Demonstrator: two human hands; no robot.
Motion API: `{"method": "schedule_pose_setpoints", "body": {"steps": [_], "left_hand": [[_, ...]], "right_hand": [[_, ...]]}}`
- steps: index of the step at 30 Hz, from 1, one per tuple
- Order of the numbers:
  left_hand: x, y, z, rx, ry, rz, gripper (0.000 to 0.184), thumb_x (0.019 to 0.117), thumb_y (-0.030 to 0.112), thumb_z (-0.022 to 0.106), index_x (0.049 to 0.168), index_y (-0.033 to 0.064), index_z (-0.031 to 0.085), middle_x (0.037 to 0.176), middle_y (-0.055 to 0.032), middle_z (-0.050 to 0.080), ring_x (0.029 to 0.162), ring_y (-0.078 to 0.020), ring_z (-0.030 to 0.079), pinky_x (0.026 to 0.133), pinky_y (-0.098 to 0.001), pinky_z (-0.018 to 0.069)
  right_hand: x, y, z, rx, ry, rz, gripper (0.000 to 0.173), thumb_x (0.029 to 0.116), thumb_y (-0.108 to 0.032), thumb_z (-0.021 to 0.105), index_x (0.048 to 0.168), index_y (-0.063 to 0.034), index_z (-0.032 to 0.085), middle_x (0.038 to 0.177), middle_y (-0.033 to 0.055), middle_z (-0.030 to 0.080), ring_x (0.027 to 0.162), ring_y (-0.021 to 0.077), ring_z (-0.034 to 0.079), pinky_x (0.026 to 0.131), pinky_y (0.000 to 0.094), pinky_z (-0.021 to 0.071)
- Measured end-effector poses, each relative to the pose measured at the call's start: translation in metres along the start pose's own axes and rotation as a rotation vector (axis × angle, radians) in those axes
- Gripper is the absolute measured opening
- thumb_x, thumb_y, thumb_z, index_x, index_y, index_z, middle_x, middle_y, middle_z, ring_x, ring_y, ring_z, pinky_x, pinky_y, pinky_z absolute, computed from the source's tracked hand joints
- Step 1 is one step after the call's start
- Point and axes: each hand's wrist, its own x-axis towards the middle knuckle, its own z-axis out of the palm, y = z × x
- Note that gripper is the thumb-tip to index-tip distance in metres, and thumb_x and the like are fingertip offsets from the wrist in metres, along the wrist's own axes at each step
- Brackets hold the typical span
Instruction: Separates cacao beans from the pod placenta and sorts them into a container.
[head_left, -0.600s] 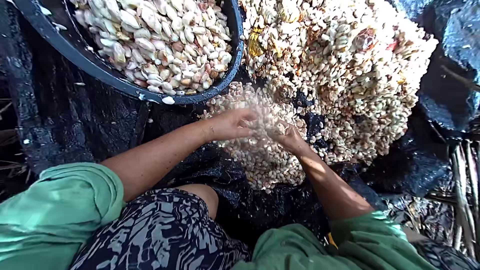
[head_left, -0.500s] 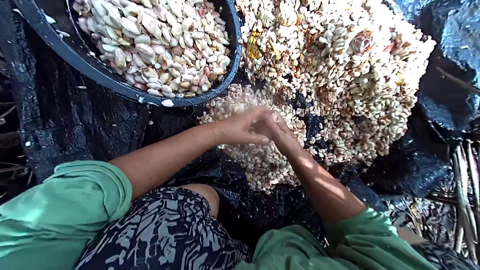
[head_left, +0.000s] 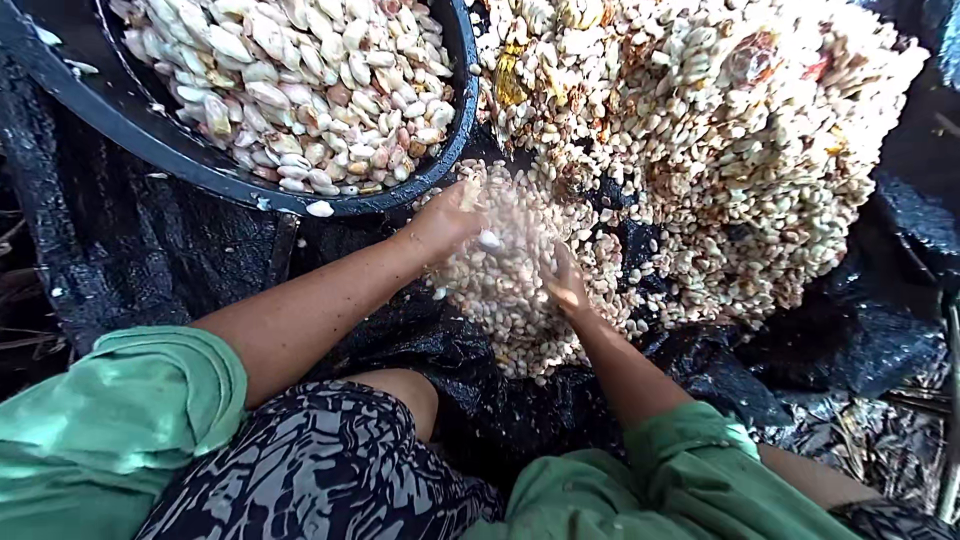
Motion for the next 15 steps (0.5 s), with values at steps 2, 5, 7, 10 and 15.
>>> {"method": "schedule_pose_setpoints", "body": {"steps": [2, 5, 7, 10, 15], "left_hand": [[0.006, 0.001, 0.000, 0.040, -0.016, 0.046, 0.032, 0.1018, 0.002, 0.053, 0.134, 0.0008, 0.049, 0.104, -0.0112, 0.060, 0.080, -0.0117, 0.058, 0.071, -0.0296, 0.0506], [0.011, 0.001, -0.005, 0.120, -0.053, 0.140, 0.027, 0.1056, 0.007, 0.047, 0.132, 0.0035, 0.052, 0.099, -0.0093, 0.060, 0.079, -0.0111, 0.059, 0.072, -0.0302, 0.0513], [0.010, 0.000, -0.010, 0.160, -0.046, 0.168, 0.027, 0.1065, 0.007, 0.046, 0.132, 0.0022, 0.054, 0.108, -0.0110, 0.062, 0.085, -0.0106, 0.060, 0.078, -0.0299, 0.0515], [0.009, -0.005, -0.016, 0.182, -0.029, 0.166, 0.023, 0.1067, 0.008, 0.046, 0.126, -0.0003, 0.057, 0.106, -0.0111, 0.062, 0.087, -0.0105, 0.059, 0.082, -0.0299, 0.0503], [0.013, -0.013, -0.019, 0.304, -0.005, 0.110, 0.031, 0.1085, 0.011, 0.045, 0.130, -0.0074, 0.056, 0.121, -0.0234, 0.062, 0.109, -0.0266, 0.061, 0.099, -0.0435, 0.0459]], "right_hand": [[-0.010, -0.013, -0.003, 0.140, -0.069, 0.032, 0.041, 0.0998, -0.011, 0.063, 0.138, 0.0026, 0.056, 0.121, 0.0273, 0.067, 0.110, 0.0383, 0.067, 0.098, 0.0569, 0.0514], [-0.014, -0.018, -0.031, 0.224, -0.135, 0.002, 0.028, 0.1062, -0.015, 0.053, 0.127, 0.0007, 0.064, 0.107, 0.0210, 0.069, 0.091, 0.0282, 0.068, 0.083, 0.0505, 0.0562], [-0.010, -0.016, -0.061, 0.166, -0.154, -0.010, 0.029, 0.1071, -0.017, 0.051, 0.125, 0.0004, 0.064, 0.105, 0.0211, 0.068, 0.087, 0.0292, 0.067, 0.076, 0.0522, 0.0555], [0.006, 0.005, -0.107, -0.127, -0.225, 0.035, 0.035, 0.1032, -0.018, 0.061, 0.135, -0.0016, 0.058, 0.106, 0.0265, 0.069, 0.089, 0.0404, 0.068, 0.080, 0.0614, 0.0548], [0.017, 0.018, -0.080, -0.332, -0.122, 0.311, 0.072, 0.0995, -0.050, 0.063, 0.149, -0.0028, 0.040, 0.122, 0.0343, 0.063, 0.112, 0.0533, 0.063, 0.094, 0.0714, 0.0473]]}}
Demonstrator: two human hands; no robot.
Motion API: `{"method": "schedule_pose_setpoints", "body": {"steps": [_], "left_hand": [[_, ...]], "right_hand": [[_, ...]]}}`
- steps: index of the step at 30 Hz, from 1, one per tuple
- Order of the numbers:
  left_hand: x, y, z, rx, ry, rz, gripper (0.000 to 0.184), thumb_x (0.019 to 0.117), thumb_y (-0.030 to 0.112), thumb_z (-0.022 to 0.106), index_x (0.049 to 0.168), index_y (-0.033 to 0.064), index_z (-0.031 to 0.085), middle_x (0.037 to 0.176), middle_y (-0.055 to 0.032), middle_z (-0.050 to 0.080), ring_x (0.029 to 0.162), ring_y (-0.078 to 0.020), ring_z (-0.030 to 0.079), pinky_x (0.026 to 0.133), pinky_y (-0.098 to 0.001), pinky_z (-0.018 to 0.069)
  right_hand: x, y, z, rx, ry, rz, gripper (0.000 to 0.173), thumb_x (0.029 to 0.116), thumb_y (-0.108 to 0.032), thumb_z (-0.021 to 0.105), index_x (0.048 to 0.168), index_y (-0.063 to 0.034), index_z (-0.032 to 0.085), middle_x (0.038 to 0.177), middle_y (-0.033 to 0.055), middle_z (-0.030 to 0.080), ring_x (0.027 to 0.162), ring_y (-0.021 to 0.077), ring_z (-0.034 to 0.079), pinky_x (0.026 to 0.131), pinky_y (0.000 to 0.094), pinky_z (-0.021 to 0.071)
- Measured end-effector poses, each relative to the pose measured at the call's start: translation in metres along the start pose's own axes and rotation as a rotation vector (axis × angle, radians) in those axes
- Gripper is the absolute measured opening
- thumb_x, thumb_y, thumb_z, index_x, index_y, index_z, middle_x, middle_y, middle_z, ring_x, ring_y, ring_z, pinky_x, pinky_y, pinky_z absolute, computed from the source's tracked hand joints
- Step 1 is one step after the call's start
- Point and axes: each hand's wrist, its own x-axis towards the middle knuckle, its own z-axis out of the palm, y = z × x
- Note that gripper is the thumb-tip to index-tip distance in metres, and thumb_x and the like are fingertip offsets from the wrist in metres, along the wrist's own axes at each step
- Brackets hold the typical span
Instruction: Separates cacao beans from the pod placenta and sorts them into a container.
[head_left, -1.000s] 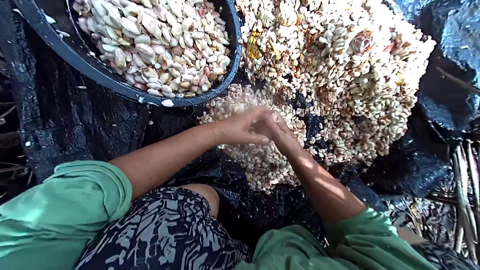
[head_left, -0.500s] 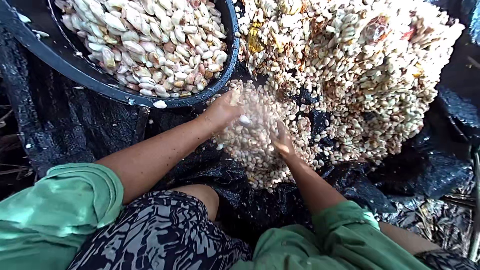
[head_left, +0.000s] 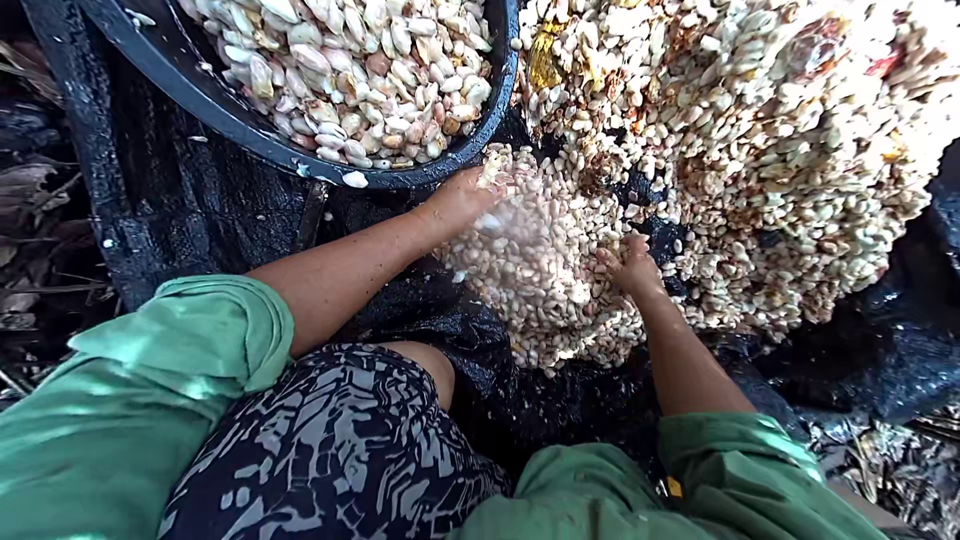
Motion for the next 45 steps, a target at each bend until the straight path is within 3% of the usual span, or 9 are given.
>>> {"method": "schedule_pose_setpoints", "body": {"steps": [4, 11, 17, 26, 32, 36, 38, 42, 45], "left_hand": [[0.013, -0.020, 0.002, 0.339, -0.028, 0.008, 0.037, 0.1067, 0.008, 0.046, 0.140, -0.0065, 0.052, 0.132, -0.0324, 0.059, 0.127, -0.0461, 0.057, 0.108, -0.0619, 0.0402], [0.017, -0.087, 0.019, 0.717, -0.288, -0.010, 0.079, 0.0786, -0.003, 0.081, 0.148, 0.0010, 0.045, 0.150, -0.0270, 0.044, 0.130, -0.0518, 0.050, 0.106, -0.0671, 0.0413], [0.012, -0.092, 0.015, 0.685, -0.369, 0.020, 0.054, 0.0848, -0.012, 0.068, 0.137, -0.0006, 0.060, 0.138, -0.0250, 0.057, 0.126, -0.0461, 0.056, 0.105, -0.0637, 0.0442], [0.001, -0.025, 0.003, 0.106, -0.216, 0.069, 0.032, 0.1008, 0.008, 0.063, 0.127, -0.0103, 0.059, 0.119, -0.0270, 0.065, 0.112, -0.0338, 0.064, 0.103, -0.0504, 0.0464], [-0.009, -0.007, 0.000, 0.059, -0.144, 0.138, 0.026, 0.0986, 0.016, 0.069, 0.109, -0.0065, 0.066, 0.098, -0.0167, 0.067, 0.090, -0.0212, 0.063, 0.088, -0.0423, 0.0513], [-0.015, 0.006, 0.002, 0.066, -0.141, 0.029, 0.039, 0.1031, 0.031, 0.063, 0.104, -0.0081, 0.066, 0.094, -0.0189, 0.065, 0.089, -0.0269, 0.062, 0.087, -0.0490, 0.0492], [-0.017, -0.001, 0.008, 0.017, -0.103, 0.075, 0.034, 0.1042, 0.029, 0.061, 0.104, -0.0047, 0.066, 0.090, -0.0150, 0.067, 0.083, -0.0225, 0.064, 0.083, -0.0442, 0.0521], [-0.022, -0.013, 0.010, -0.147, -0.165, 0.079, 0.049, 0.1038, 0.024, 0.061, 0.145, -0.0007, 0.051, 0.120, -0.0224, 0.067, 0.093, -0.0265, 0.071, 0.086, -0.0439, 0.0587], [-0.022, -0.040, 0.007, -0.285, -0.026, -0.021, 0.039, 0.0997, 0.015, 0.065, 0.134, -0.0012, 0.057, 0.109, -0.0157, 0.068, 0.085, -0.0179, 0.068, 0.077, -0.0369, 0.0591]], "right_hand": [[-0.006, -0.053, 0.027, -0.088, -0.235, -0.103, 0.057, 0.1057, -0.040, 0.055, 0.139, 0.0066, 0.052, 0.131, 0.0317, 0.061, 0.126, 0.0462, 0.059, 0.107, 0.0641, 0.0436], [-0.031, -0.013, -0.035, 0.301, -0.337, -0.328, 0.037, 0.1032, -0.022, 0.062, 0.132, -0.0003, 0.059, 0.084, 0.0085, 0.066, 0.066, 0.0109, 0.061, 0.067, 0.0311, 0.0551], [0.018, -0.042, 0.028, 0.182, -0.121, -0.120, 0.063, 0.0978, -0.039, 0.069, 0.142, 0.0013, 0.052, 0.133, 0.0292, 0.060, 0.124, 0.0432, 0.059, 0.107, 0.0632, 0.0434], [-0.031, -0.102, -0.016, 0.678, -0.092, -0.614, 0.015, 0.0991, -0.016, 0.063, 0.106, -0.0027, 0.066, 0.089, -0.0016, 0.066, 0.078, 0.0014, 0.063, 0.075, 0.0245, 0.0564], [-0.031, -0.118, -0.028, 0.641, 0.112, -0.702, 0.018, 0.1019, -0.017, 0.059, 0.101, -0.0012, 0.067, 0.084, -0.0045, 0.066, 0.075, -0.0033, 0.061, 0.074, 0.0208, 0.0540], [-0.032, -0.127, -0.016, 0.870, 0.026, -0.521, 0.015, 0.1042, -0.015, 0.051, 0.100, -0.0078, 0.063, 0.078, -0.0080, 0.062, 0.060, -0.0023, 0.055, 0.055, 0.0174, 0.0485], [-0.036, -0.130, -0.007, 0.923, -0.017, -0.518, 0.024, 0.1074, -0.022, 0.044, 0.106, -0.0081, 0.063, 0.084, -0.0058, 0.065, 0.065, 0.0007, 0.059, 0.058, 0.0212, 0.0526], [-0.047, -0.145, 0.006, 0.877, -0.303, -0.656, 0.079, 0.1028, -0.066, 0.035, 0.150, -0.0030, 0.040, 0.117, 0.0049, 0.067, 0.093, 0.0089, 0.069, 0.081, 0.0315, 0.0611], [-0.039, -0.165, -0.010, 0.542, -0.534, -0.834, 0.072, 0.1047, -0.053, 0.040, 0.151, 0.0010, 0.040, 0.138, 0.0088, 0.060, 0.112, 0.0069, 0.063, 0.094, 0.0278, 0.0555]]}}
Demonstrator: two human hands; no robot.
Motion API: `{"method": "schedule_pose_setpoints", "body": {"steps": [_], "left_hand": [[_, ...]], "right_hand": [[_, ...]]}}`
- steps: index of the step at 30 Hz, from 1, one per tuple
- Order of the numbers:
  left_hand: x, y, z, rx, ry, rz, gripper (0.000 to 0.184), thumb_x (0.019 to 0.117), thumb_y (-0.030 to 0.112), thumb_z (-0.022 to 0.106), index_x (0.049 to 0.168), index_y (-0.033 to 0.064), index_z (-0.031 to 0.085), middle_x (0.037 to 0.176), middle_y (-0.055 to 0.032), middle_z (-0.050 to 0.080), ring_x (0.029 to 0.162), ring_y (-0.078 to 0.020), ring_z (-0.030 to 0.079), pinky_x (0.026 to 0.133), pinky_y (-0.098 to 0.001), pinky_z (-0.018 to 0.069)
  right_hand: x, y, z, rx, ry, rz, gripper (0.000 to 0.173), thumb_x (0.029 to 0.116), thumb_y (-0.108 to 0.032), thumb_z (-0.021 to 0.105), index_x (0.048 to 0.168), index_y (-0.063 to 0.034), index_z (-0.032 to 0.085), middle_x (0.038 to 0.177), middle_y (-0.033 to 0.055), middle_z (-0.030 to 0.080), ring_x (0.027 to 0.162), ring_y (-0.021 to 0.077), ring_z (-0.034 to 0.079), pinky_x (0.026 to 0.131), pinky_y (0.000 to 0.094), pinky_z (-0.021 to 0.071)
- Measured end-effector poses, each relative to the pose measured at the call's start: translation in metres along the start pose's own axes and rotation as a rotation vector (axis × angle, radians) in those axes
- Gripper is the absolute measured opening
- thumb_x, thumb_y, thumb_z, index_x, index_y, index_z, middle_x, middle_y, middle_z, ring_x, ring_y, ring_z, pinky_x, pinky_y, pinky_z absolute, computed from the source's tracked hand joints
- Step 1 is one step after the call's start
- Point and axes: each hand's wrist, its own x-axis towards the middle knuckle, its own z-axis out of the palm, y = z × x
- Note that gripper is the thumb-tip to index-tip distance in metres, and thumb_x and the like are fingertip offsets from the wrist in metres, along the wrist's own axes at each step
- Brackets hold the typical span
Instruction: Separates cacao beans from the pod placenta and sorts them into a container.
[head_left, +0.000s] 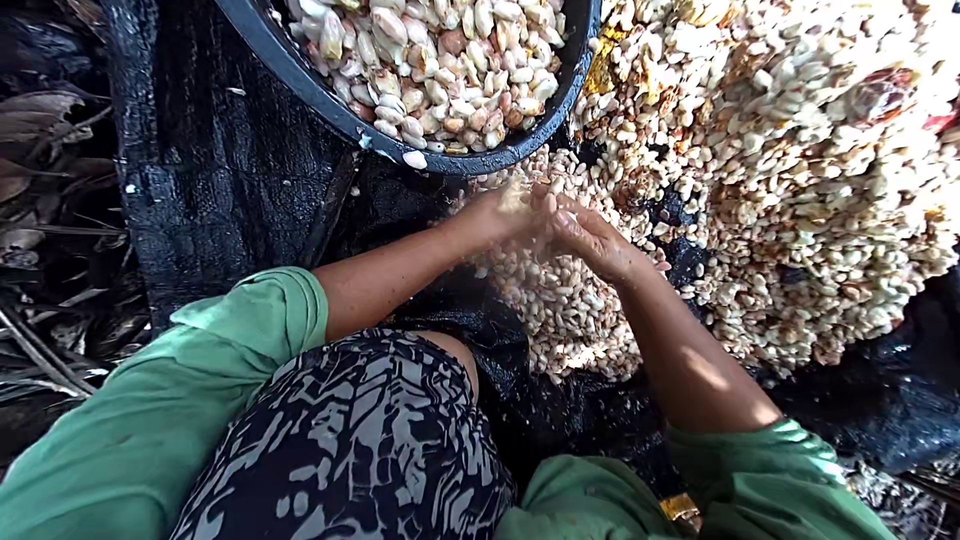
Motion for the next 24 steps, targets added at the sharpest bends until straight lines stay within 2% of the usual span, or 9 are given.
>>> {"method": "schedule_pose_setpoints", "body": {"steps": [3, 6, 8, 9, 13, 15, 19, 21, 24], "left_hand": [[0.003, -0.023, -0.016, -0.074, 0.166, -0.124, 0.028, 0.0937, 0.003, 0.064, 0.121, 0.0006, 0.061, 0.096, -0.0089, 0.066, 0.071, -0.0111, 0.060, 0.064, -0.0284, 0.0526], [0.003, -0.038, -0.029, -0.292, 0.258, -0.203, 0.031, 0.0869, -0.004, 0.058, 0.117, 0.0027, 0.059, 0.095, -0.0050, 0.063, 0.068, -0.0087, 0.057, 0.057, -0.0242, 0.0493], [0.003, -0.051, -0.040, -0.446, 0.196, -0.184, 0.025, 0.0869, 0.001, 0.051, 0.109, 0.0104, 0.056, 0.091, 0.0009, 0.062, 0.069, -0.0070, 0.060, 0.058, -0.0248, 0.0532], [0.002, -0.055, -0.044, -0.499, 0.144, -0.174, 0.021, 0.0884, 0.005, 0.049, 0.107, 0.0133, 0.054, 0.093, 0.0019, 0.062, 0.076, -0.0093, 0.062, 0.065, -0.0294, 0.0559], [-0.003, -0.057, -0.046, -0.536, 0.097, -0.132, 0.026, 0.0940, 0.007, 0.052, 0.119, 0.0121, 0.053, 0.116, -0.0031, 0.067, 0.093, -0.0167, 0.068, 0.077, -0.0359, 0.0591], [-0.003, -0.056, -0.042, -0.547, 0.160, -0.120, 0.023, 0.0931, -0.001, 0.057, 0.113, 0.0099, 0.053, 0.104, -0.0045, 0.068, 0.086, -0.0169, 0.069, 0.071, -0.0330, 0.0597], [-0.005, -0.054, -0.031, -0.492, 0.280, -0.137, 0.026, 0.0850, -0.011, 0.058, 0.097, 0.0103, 0.052, 0.086, -0.0010, 0.062, 0.066, -0.0080, 0.060, 0.054, -0.0221, 0.0511], [-0.005, -0.052, -0.030, -0.433, 0.294, -0.160, 0.027, 0.0829, -0.012, 0.058, 0.097, 0.0103, 0.053, 0.081, -0.0001, 0.061, 0.061, -0.0064, 0.056, 0.050, -0.0207, 0.0462], [-0.006, -0.044, -0.027, -0.295, 0.240, -0.154, 0.022, 0.0863, -0.008, 0.059, 0.102, 0.0074, 0.055, 0.079, -0.0004, 0.058, 0.058, -0.0048, 0.051, 0.050, -0.0198, 0.0419]], "right_hand": [[0.047, -0.006, -0.030, -0.330, 0.070, 0.096, 0.044, 0.1066, -0.031, 0.052, 0.137, 0.0005, 0.058, 0.111, 0.0148, 0.073, 0.094, 0.0207, 0.072, 0.085, 0.0417, 0.0587], [0.093, 0.023, -0.030, -0.572, 0.151, 0.189, 0.059, 0.1006, -0.036, 0.065, 0.146, -0.0005, 0.052, 0.141, 0.0262, 0.056, 0.128, 0.0397, 0.057, 0.109, 0.0582, 0.0426], [0.104, 0.052, -0.004, -0.747, 0.027, 0.242, 0.074, 0.0924, -0.043, 0.074, 0.150, -0.0055, 0.049, 0.153, 0.0279, 0.044, 0.138, 0.0481, 0.045, 0.111, 0.0677, 0.0378], [0.102, 0.059, 0.011, -0.804, -0.023, 0.261, 0.068, 0.0915, -0.040, 0.075, 0.147, -0.0081, 0.054, 0.152, 0.0271, 0.045, 0.136, 0.0497, 0.046, 0.108, 0.0700, 0.0386], [0.087, 0.061, 0.012, -0.730, -0.032, 0.407, 0.045, 0.0964, -0.018, 0.069, 0.138, -0.0029, 0.061, 0.131, 0.0289, 0.063, 0.124, 0.0481, 0.059, 0.103, 0.0685, 0.0441], [0.079, 0.057, -0.002, -0.644, 0.101, 0.403, 0.035, 0.0980, -0.010, 0.063, 0.130, 0.0046, 0.063, 0.121, 0.0313, 0.066, 0.118, 0.0471, 0.062, 0.102, 0.0652, 0.0463], [0.056, 0.034, -0.008, -0.648, 0.314, 0.168, 0.035, 0.1043, -0.023, 0.057, 0.111, 0.0095, 0.067, 0.100, 0.0275, 0.070, 0.097, 0.0414, 0.069, 0.091, 0.0595, 0.0517], [0.035, 0.034, 0.012, -0.783, 0.172, 0.045, 0.032, 0.1019, -0.023, 0.061, 0.110, 0.0069, 0.068, 0.108, 0.0245, 0.069, 0.103, 0.0414, 0.069, 0.091, 0.0601, 0.0540], [-0.010, 0.070, 0.049, -0.927, -0.077, 0.008, 0.036, 0.0935, -0.025, 0.074, 0.124, -0.0065, 0.071, 0.150, 0.0223, 0.050, 0.137, 0.0466, 0.048, 0.102, 0.0633, 0.0491]]}}
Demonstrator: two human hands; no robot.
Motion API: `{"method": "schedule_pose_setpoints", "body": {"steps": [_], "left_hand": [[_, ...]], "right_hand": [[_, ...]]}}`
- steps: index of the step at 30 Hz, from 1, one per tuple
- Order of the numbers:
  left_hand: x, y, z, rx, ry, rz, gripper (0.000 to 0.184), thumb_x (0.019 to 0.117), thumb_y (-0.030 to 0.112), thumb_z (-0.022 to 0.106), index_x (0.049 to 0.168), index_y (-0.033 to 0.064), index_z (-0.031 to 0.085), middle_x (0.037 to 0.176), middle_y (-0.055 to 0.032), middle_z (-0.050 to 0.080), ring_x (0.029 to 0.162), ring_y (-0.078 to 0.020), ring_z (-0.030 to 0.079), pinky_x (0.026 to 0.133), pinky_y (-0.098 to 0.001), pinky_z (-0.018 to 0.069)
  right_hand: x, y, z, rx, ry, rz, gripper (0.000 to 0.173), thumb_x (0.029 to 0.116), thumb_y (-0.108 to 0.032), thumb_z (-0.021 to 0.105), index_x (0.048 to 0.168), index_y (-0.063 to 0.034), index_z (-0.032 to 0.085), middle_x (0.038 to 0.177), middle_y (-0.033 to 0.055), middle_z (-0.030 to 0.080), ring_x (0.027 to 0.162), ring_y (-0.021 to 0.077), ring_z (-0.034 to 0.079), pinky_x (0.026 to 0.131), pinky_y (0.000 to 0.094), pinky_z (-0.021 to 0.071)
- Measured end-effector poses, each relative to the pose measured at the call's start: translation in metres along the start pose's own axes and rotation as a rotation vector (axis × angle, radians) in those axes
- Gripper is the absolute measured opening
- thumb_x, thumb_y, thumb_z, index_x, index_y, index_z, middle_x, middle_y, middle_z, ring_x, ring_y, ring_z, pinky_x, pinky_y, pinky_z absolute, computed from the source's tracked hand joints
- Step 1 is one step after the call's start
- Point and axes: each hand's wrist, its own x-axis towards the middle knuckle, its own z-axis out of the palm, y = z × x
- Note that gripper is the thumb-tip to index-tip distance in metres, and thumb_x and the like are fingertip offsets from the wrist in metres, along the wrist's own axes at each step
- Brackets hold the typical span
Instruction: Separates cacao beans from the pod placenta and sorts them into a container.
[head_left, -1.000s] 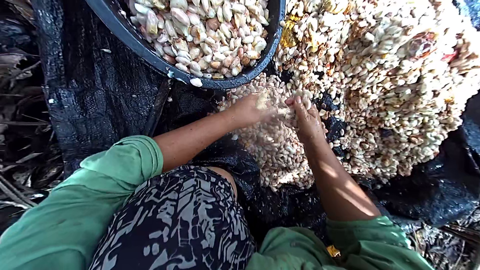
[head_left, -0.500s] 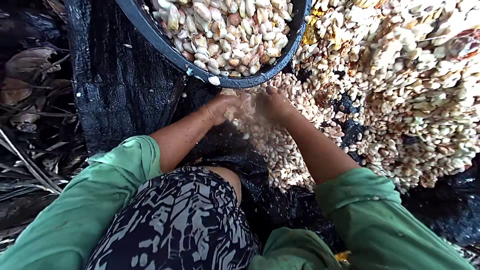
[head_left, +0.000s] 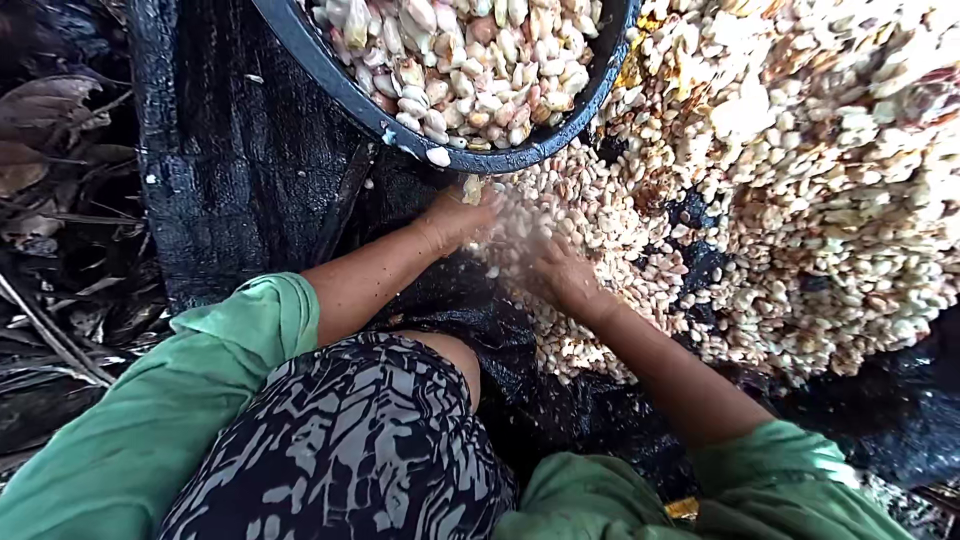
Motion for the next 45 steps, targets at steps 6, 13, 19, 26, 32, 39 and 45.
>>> {"method": "schedule_pose_setpoints", "body": {"steps": [6, 13, 19, 26, 32, 39, 45], "left_hand": [[-0.015, 0.013, 0.003, 0.430, -0.168, 0.263, 0.014, 0.0943, 0.003, 0.063, 0.106, -0.0030, 0.061, 0.085, -0.0092, 0.057, 0.067, -0.0124, 0.052, 0.061, -0.0310, 0.0456], [-0.019, 0.014, 0.012, 0.403, -0.218, 0.377, 0.017, 0.0906, 0.000, 0.068, 0.107, -0.0050, 0.064, 0.095, -0.0094, 0.065, 0.084, -0.0083, 0.060, 0.081, -0.0273, 0.0519], [-0.012, 0.036, 0.028, 0.435, -0.349, 0.354, 0.016, 0.0945, 0.006, 0.066, 0.109, 0.0002, 0.066, 0.098, -0.0076, 0.070, 0.086, -0.0091, 0.066, 0.083, -0.0296, 0.0543], [-0.012, 0.059, 0.049, 0.462, -0.414, 0.312, 0.016, 0.0973, 0.009, 0.067, 0.113, 0.0035, 0.067, 0.104, -0.0072, 0.068, 0.092, -0.0101, 0.063, 0.087, -0.0317, 0.0516], [-0.013, 0.043, 0.046, 0.333, -0.198, 0.004, 0.013, 0.0967, 0.007, 0.065, 0.109, 0.0058, 0.070, 0.079, -0.0010, 0.067, 0.056, -0.0040, 0.050, 0.054, -0.0218, 0.0415], [-0.011, 0.035, 0.050, 0.089, -0.155, -0.016, 0.012, 0.0975, 0.006, 0.061, 0.108, 0.0075, 0.066, 0.068, 0.0028, 0.054, 0.048, -0.0041, 0.041, 0.045, -0.0194, 0.0342], [-0.017, 0.046, 0.055, 0.415, -0.202, 0.270, 0.014, 0.0949, 0.009, 0.061, 0.104, 0.0077, 0.071, 0.082, -0.0011, 0.066, 0.062, -0.0046, 0.055, 0.059, -0.0256, 0.0468]], "right_hand": [[-0.041, 0.029, -0.004, 0.163, -0.135, 0.334, 0.038, 0.0974, -0.006, 0.063, 0.134, 0.0034, 0.062, 0.134, 0.0284, 0.061, 0.116, 0.0457, 0.064, 0.099, 0.0614, 0.0503], [-0.053, 0.040, -0.044, 0.400, 0.452, 0.284, 0.026, 0.1054, -0.011, 0.048, 0.103, 0.0084, 0.065, 0.080, 0.0154, 0.063, 0.068, 0.0210, 0.060, 0.067, 0.0418, 0.0525], [-0.037, 0.043, -0.053, 0.803, 0.611, 0.357, 0.026, 0.1064, -0.016, 0.038, 0.099, -0.0032, 0.060, 0.066, -0.0056, 0.054, 0.048, 0.0019, 0.050, 0.045, 0.0227, 0.0487], [-0.029, 0.038, -0.069, 0.558, 0.592, 0.119, 0.028, 0.1032, -0.006, 0.039, 0.117, 0.0051, 0.062, 0.087, 0.0063, 0.067, 0.078, 0.0111, 0.067, 0.077, 0.0305, 0.0585], [-0.004, 0.053, -0.030, 0.023, 0.149, 0.427, 0.042, 0.0992, -0.008, 0.058, 0.139, 0.0040, 0.056, 0.138, 0.0301, 0.056, 0.130, 0.0477, 0.055, 0.105, 0.0613, 0.0463], [-0.025, 0.062, -0.022, 0.486, 0.210, 0.453, 0.037, 0.1106, -0.024, 0.044, 0.115, 0.0067, 0.064, 0.094, 0.0211, 0.067, 0.086, 0.0311, 0.067, 0.084, 0.0509, 0.0540], [-0.021, 0.025, -0.042, 1.260, 0.538, 0.221, 0.025, 0.1093, -0.023, 0.036, 0.099, -0.0136, 0.058, 0.068, -0.0102, 0.059, 0.055, 0.0017, 0.056, 0.055, 0.0213, 0.0523]]}}
